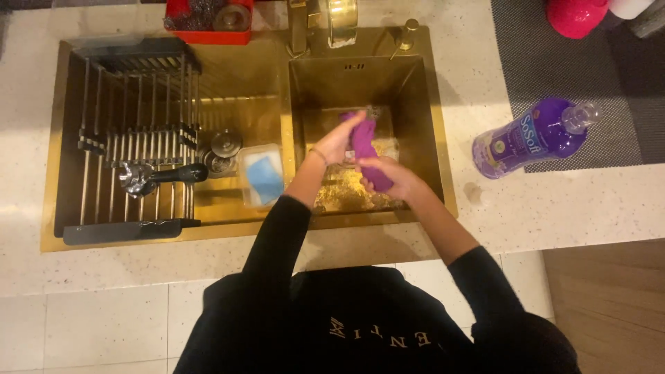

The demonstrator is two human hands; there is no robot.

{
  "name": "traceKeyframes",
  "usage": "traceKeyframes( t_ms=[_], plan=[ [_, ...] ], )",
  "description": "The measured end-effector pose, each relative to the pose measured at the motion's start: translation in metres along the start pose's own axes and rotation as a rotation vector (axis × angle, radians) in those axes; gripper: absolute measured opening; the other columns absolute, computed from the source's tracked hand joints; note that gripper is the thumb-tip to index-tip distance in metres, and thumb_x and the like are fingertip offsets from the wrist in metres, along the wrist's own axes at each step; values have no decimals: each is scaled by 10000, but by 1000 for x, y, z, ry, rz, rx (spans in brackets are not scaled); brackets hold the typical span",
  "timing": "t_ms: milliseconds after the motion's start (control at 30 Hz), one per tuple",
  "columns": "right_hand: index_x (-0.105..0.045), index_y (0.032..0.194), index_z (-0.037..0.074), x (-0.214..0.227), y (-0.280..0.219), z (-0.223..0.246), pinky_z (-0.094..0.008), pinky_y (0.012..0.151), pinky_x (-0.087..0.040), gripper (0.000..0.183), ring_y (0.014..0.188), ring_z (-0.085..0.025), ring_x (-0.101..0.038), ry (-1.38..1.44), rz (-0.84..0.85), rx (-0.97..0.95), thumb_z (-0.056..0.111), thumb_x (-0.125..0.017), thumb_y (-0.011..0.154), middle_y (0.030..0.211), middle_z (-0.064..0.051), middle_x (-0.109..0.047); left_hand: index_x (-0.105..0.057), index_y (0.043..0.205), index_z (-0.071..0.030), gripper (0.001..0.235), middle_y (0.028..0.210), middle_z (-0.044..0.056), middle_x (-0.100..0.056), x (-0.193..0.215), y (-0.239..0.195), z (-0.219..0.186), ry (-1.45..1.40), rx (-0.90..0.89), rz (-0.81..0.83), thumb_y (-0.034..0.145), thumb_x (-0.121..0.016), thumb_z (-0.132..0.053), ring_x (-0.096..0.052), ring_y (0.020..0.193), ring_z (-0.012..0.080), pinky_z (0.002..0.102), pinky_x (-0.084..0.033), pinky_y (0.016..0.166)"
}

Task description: The person washes a purple cloth in a gold-colored double sink. They wet the cloth under running water, apply liquid soap from a purple bottle, and scrub the cloth with both hands. The person rinses the cloth thoroughly under the tap and wrings it out multiple times to remove excess water.

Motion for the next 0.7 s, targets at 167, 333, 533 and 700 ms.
traceKeyframes(
  t_ms=[167, 333, 533, 700],
  plan=[
    [-562, 1237, 50, -39, 28, 36, -103, 585, -479, 365, 846, -86, -553, 1407, 388, 46, 176, -719, 932, 1019, 20, -586, -589, 937, -196, 558, 751, -49, -540, -46, -89, -15, -731, -162, -46, 887, -544, -750, -622, 749, 205, 386, -463, 779],
    [-518, 1318, 13, -69, 37, 40, -185, 691, -572, 431, 972, -188, -623, 1800, 501, 195, 48, -704, 931, 1126, -76, -647, -579, 1056, -178, 574, 933, -13, -515, -53, -56, 10, -709, -158, -75, 849, -613, -712, -553, 916, 183, 336, -477, 807],
    [-572, 1206, 44, -37, 32, 11, -92, 417, -385, 292, 645, -44, -498, 1619, 493, 99, 94, -661, 932, 880, 40, -548, -561, 1260, -146, 710, 1247, 48, -471, -24, -3, 9, -672, -119, -116, 785, -732, -646, -436, 1201, 146, 249, -502, 855],
    [-583, 927, 133, -19, 17, 11, -87, 280, -241, 201, 395, 32, -328, 773, 182, 115, 312, -657, 983, 644, 111, -377, -474, 732, -104, 320, 687, -67, -442, -14, 76, 17, -886, -230, 95, 962, -680, -188, -522, 624, 61, 184, -507, 579]
  ],
)
Point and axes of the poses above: each hand's wrist, its own y-axis towards the middle knuckle, its own x-axis out of the back of the hand, z = x × y, the point moved 7 cm from there along y, towards the middle knuckle
